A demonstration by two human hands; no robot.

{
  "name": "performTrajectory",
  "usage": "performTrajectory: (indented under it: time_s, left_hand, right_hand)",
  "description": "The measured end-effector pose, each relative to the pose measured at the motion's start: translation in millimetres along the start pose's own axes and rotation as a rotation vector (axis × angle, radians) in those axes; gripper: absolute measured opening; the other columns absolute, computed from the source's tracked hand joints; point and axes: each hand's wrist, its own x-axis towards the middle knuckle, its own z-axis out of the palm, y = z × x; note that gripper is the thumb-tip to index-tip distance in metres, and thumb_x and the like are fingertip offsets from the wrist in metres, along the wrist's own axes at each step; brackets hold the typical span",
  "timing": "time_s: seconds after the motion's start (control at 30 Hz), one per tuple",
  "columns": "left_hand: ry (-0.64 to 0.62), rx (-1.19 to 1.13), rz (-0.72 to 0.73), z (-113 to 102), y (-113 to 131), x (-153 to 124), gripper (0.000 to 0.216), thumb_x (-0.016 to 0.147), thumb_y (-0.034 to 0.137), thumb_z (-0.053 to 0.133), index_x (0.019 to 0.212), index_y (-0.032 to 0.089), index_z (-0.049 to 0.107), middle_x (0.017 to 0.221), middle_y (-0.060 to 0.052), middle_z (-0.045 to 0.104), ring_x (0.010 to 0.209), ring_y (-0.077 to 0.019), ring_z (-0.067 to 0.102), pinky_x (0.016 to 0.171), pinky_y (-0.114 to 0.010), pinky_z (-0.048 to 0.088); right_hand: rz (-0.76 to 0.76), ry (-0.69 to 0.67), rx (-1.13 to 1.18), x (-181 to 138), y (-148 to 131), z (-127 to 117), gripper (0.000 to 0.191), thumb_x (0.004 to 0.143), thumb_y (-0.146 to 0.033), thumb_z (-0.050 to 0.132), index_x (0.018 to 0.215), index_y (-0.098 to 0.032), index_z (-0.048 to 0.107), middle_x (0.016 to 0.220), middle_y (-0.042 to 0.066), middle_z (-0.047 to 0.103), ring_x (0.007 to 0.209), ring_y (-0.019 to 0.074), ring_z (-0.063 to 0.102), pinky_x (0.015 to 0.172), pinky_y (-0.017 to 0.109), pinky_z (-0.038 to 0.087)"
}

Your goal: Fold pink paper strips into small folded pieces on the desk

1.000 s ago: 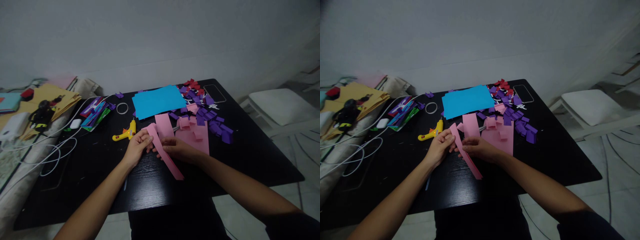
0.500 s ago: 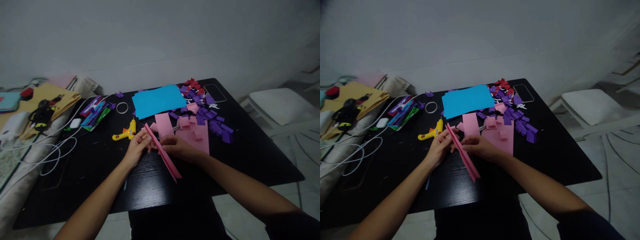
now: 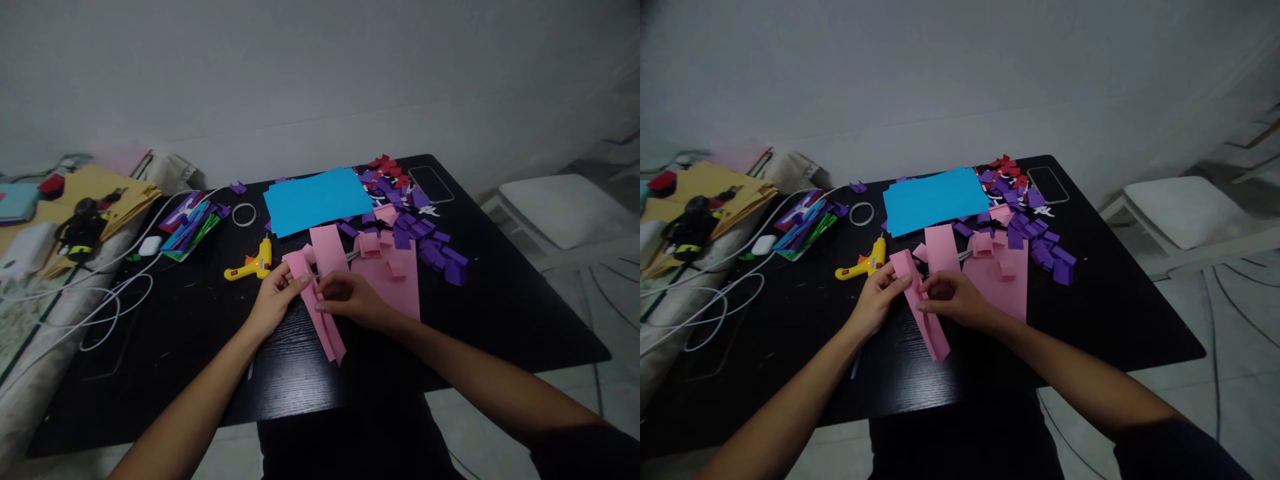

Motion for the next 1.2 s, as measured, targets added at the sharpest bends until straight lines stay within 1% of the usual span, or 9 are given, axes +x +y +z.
performTrajectory:
  time_s: [0.2,0.33,0.47,0.53,0.63,0.73,0.87,1.03,1.2]
  left_hand:
    - [-0.012,0.047,0.004,1.0,3.4,-0.1,0.035,0.082,0.044,0.084,0.1,0.016,0.076,0.084,-0.003,0.074,0.07,-0.0144,0.062,0.068,-0.025,0.049]
    - [-0.011,0.053,-0.007,1.7,2.3,-0.2,0.035,0.083,0.046,0.083,0.1,0.015,0.076,0.083,-0.003,0.074,0.069,-0.014,0.061,0.067,-0.025,0.048]
    - [-0.022,0.063,-0.002,2.0,-0.3,1.0,0.036,0.083,0.047,0.082,0.099,0.016,0.076,0.081,-0.002,0.072,0.07,-0.0143,0.061,0.071,-0.026,0.048]
    - [-0.027,0.089,0.014,1.5,-1.1,1.6,0.035,0.084,0.047,0.082,0.098,0.016,0.075,0.082,-0.002,0.072,0.071,-0.0142,0.061,0.072,-0.026,0.049]
    - [-0.064,0.114,0.024,0.6,-2.1,1.6,0.035,0.084,0.046,0.081,0.102,0.017,0.073,0.085,-0.002,0.072,0.067,-0.0127,0.06,0.067,-0.025,0.049]
    - [-0.094,0.129,0.027,0.6,-3.9,0.7,0.035,0.085,0.043,0.081,0.106,0.017,0.07,0.087,-0.002,0.072,0.066,-0.0115,0.058,0.063,-0.023,0.049]
    - [-0.095,0.157,0.024,0.8,-6.3,0.2,0.036,0.083,0.04,0.084,0.107,0.017,0.07,0.085,-0.001,0.069,0.066,-0.0108,0.057,0.061,-0.022,0.048]
    - [-0.118,0.163,0.015,1.7,-7.6,-0.2,0.035,0.085,0.04,0.081,0.109,0.017,0.07,0.09,-0.002,0.072,0.072,-0.0127,0.063,0.069,-0.025,0.051]
    - [-0.133,0.181,0.006,4.3,-9.2,-2.3,0.031,0.09,0.042,0.076,0.107,0.017,0.069,0.094,-0.004,0.074,0.08,-0.0169,0.069,0.075,-0.029,0.054]
  right_hand:
    - [-0.026,-0.018,-0.083,-2.7,2.2,2.4,0.032,0.073,-0.03,0.091,0.095,-0.018,0.072,0.085,0.0,0.071,0.08,0.015,0.069,0.078,0.03,0.057]
    - [-0.062,-0.004,-0.072,-1.8,5.0,3.4,0.028,0.076,-0.031,0.089,0.091,-0.018,0.07,0.084,0.0,0.071,0.08,0.0143,0.07,0.075,0.028,0.058]
    - [-0.026,-0.002,-0.001,0.7,7.2,2.2,0.032,0.073,-0.03,0.091,0.085,-0.019,0.064,0.077,-0.003,0.07,0.071,0.0125,0.069,0.067,0.026,0.06]
    - [-0.012,0.027,0.033,2.1,7.0,0.3,0.038,0.07,-0.03,0.093,0.087,-0.02,0.061,0.075,-0.003,0.071,0.069,0.0126,0.07,0.064,0.025,0.06]
    - [0.009,0.09,0.059,4.3,6.1,-3.7,0.044,0.069,-0.029,0.094,0.092,-0.021,0.058,0.079,-0.002,0.075,0.071,0.0143,0.073,0.065,0.026,0.062]
    - [0.01,0.151,0.069,6.6,6.1,-7.2,0.046,0.069,-0.029,0.094,0.095,-0.021,0.057,0.081,-0.001,0.076,0.071,0.0152,0.074,0.067,0.028,0.062]
    - [-0.011,0.204,0.05,9.0,8.1,-9.5,0.046,0.067,-0.03,0.095,0.096,-0.021,0.06,0.08,-0.001,0.075,0.071,0.0152,0.073,0.065,0.028,0.061]
    - [-0.06,0.216,0.009,8.6,8.7,-9.0,0.04,0.067,-0.031,0.095,0.088,-0.019,0.063,0.083,-0.001,0.07,0.075,0.0145,0.071,0.069,0.029,0.061]
    - [-0.057,0.199,0.001,7.0,7.3,-6.4,0.036,0.066,-0.03,0.093,0.084,-0.018,0.064,0.076,-0.002,0.071,0.066,0.0136,0.069,0.065,0.028,0.06]
